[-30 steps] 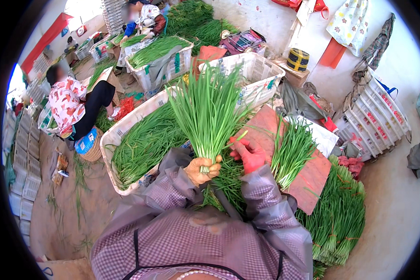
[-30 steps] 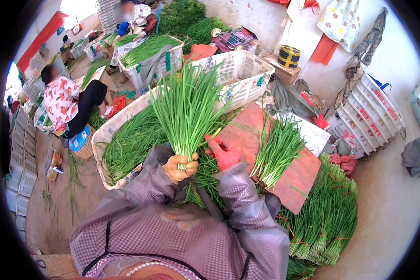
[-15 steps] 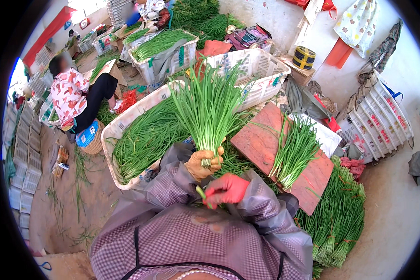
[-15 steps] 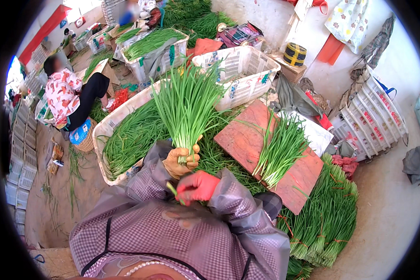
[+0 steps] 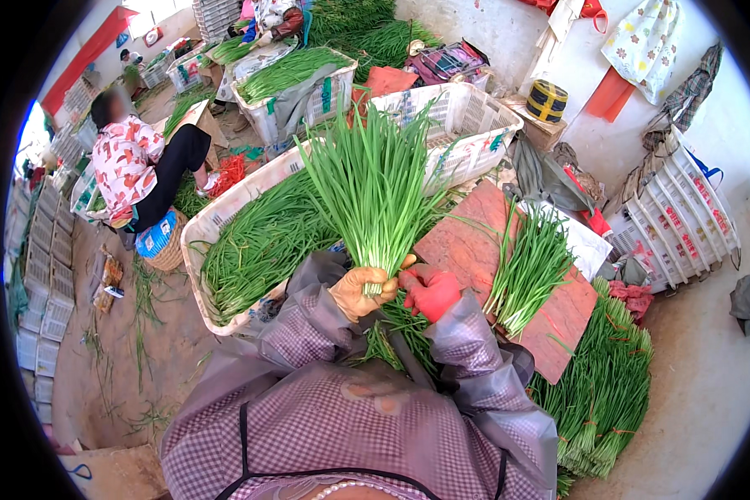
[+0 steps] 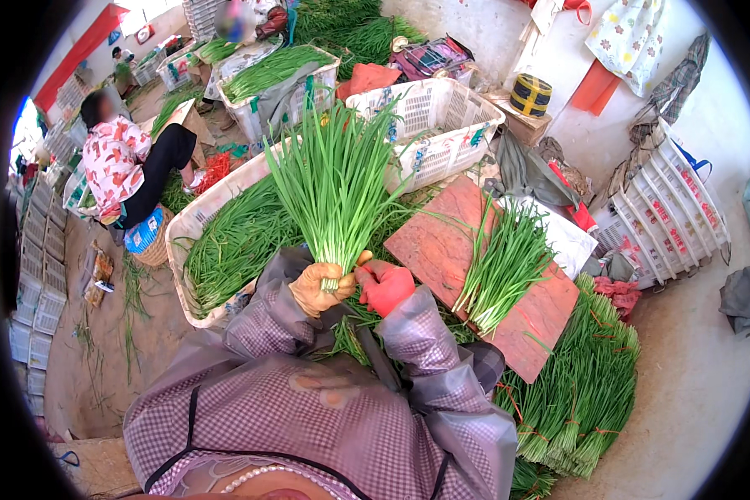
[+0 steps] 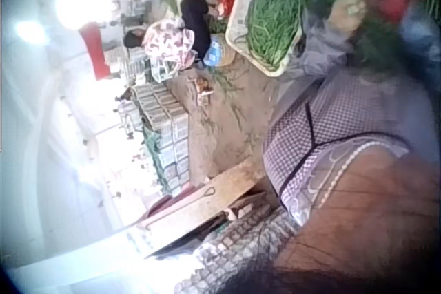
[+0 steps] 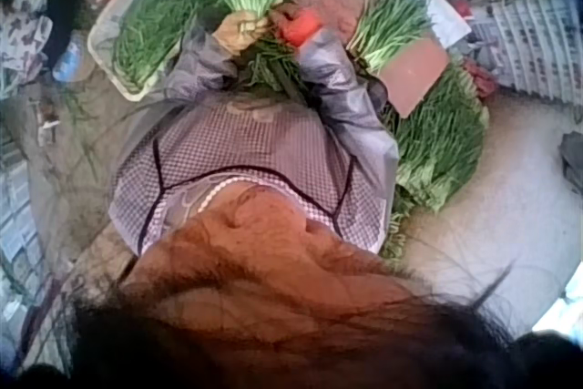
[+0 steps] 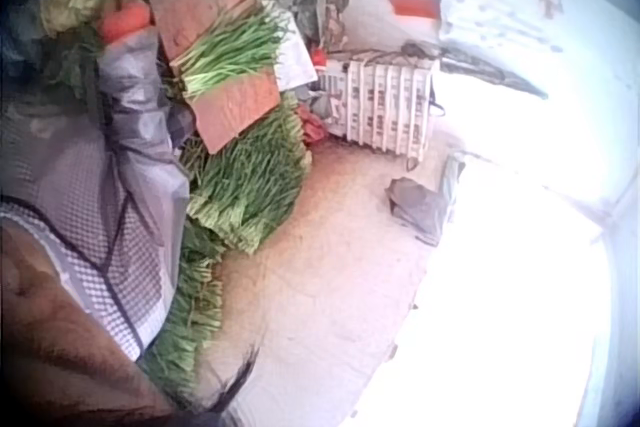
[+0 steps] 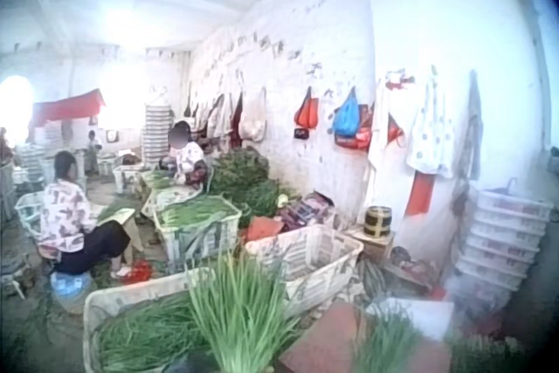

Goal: The person bundles green onions by hand, picking up a bunch from a crate, aligning the ends on a board, and tying them together with a red string.

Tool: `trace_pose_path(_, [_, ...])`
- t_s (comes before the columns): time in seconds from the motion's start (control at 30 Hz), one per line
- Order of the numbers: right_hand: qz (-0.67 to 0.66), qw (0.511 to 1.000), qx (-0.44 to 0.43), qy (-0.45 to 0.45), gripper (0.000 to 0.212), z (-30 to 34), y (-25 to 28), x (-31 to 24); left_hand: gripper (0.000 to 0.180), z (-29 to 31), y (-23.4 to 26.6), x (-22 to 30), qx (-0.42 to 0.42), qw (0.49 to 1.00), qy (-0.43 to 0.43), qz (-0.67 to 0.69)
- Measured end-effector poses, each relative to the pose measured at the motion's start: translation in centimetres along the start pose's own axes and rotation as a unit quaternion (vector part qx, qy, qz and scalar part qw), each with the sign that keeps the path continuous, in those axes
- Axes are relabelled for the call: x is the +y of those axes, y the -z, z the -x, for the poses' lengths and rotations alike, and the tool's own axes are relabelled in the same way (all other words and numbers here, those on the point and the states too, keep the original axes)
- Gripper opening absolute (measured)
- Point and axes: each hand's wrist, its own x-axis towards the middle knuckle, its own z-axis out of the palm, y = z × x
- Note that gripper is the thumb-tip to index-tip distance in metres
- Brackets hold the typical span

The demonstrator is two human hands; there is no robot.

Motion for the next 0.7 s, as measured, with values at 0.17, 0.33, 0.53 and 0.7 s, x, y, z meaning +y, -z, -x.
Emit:
trace_pose_path(0.17, [-0.136,0.988,-0.042,-0.068,0.019,-0.6,0.7,-1.9,0.037,0.2,1.5,-0.4,-0.001,0.998,0.014,-0.068])
trace_pose_path(0.33, [-0.436,0.88,-0.185,-0.009,0.023,-1.3,4.7,-1.0,0.04,0.1,-2.2,-0.2,0.024,0.987,-0.029,-0.156])
trace_pose_path(0.53, [0.091,0.987,-0.106,-0.081,0.03,0.4,3.3,-5.8,0.052,-0.7,-2.0,0.2,-0.038,0.977,-0.044,-0.206])
trace_pose_path(0.7, [-0.203,0.978,0.022,0.046,0.03,-1.1,2.4,-3.2,0.056,0.7,-1.4,-0.1,0.006,0.97,-0.079,-0.23])
